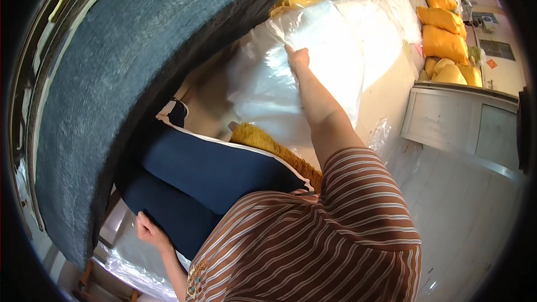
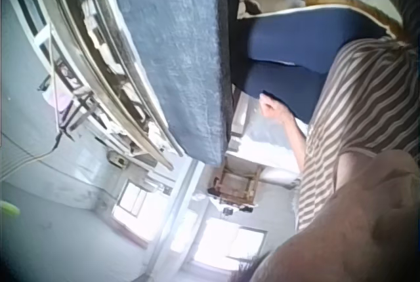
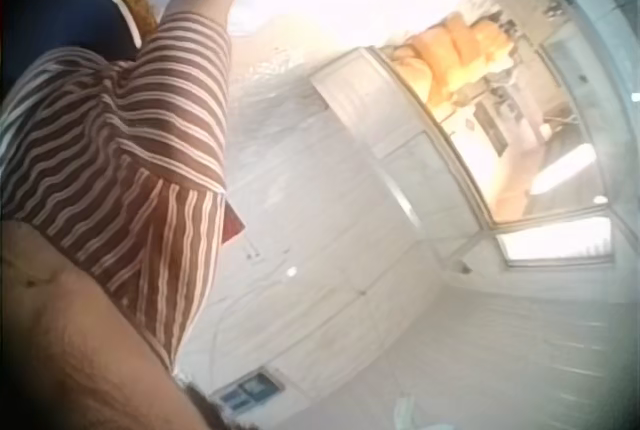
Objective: The person wraps a large, dark, curved furniture piece with a clear plastic sheet. They repeatedly pull the plastic over the object, smooth it out, and adjust the edges to ensure full coverage.
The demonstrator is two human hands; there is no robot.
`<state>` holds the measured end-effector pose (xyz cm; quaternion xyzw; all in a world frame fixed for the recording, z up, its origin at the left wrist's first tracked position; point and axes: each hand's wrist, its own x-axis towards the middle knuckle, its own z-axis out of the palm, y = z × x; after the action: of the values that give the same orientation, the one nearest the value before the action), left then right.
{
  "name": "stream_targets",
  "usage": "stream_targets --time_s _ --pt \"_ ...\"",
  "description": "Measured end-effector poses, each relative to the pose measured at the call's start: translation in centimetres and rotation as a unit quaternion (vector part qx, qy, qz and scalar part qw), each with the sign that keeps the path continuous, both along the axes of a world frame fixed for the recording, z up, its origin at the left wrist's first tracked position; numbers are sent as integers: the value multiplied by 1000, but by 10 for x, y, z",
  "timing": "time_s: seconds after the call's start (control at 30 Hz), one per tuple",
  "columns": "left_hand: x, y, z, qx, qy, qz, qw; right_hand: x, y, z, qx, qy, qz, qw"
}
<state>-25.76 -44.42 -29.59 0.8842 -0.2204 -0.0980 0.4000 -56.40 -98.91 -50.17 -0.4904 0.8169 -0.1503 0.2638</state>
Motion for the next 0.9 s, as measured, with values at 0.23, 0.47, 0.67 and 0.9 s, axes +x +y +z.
stream_targets --time_s 0.23,0.47,0.67,0.9 --pt "5 -23 2 10 -11 -32 999 -69 24 0 53 -114 62 990" --pt "0 -27 3 1 -6 -43 999 -146 42 24 0 -511 -317 799" --pt "2 -17 0 -5 -33 -49 998 -109 44 115 -56 -394 10 917" --pt "-17 -124 52 -94 -25 -230 968 88 117 255 -26 -620 313 719"
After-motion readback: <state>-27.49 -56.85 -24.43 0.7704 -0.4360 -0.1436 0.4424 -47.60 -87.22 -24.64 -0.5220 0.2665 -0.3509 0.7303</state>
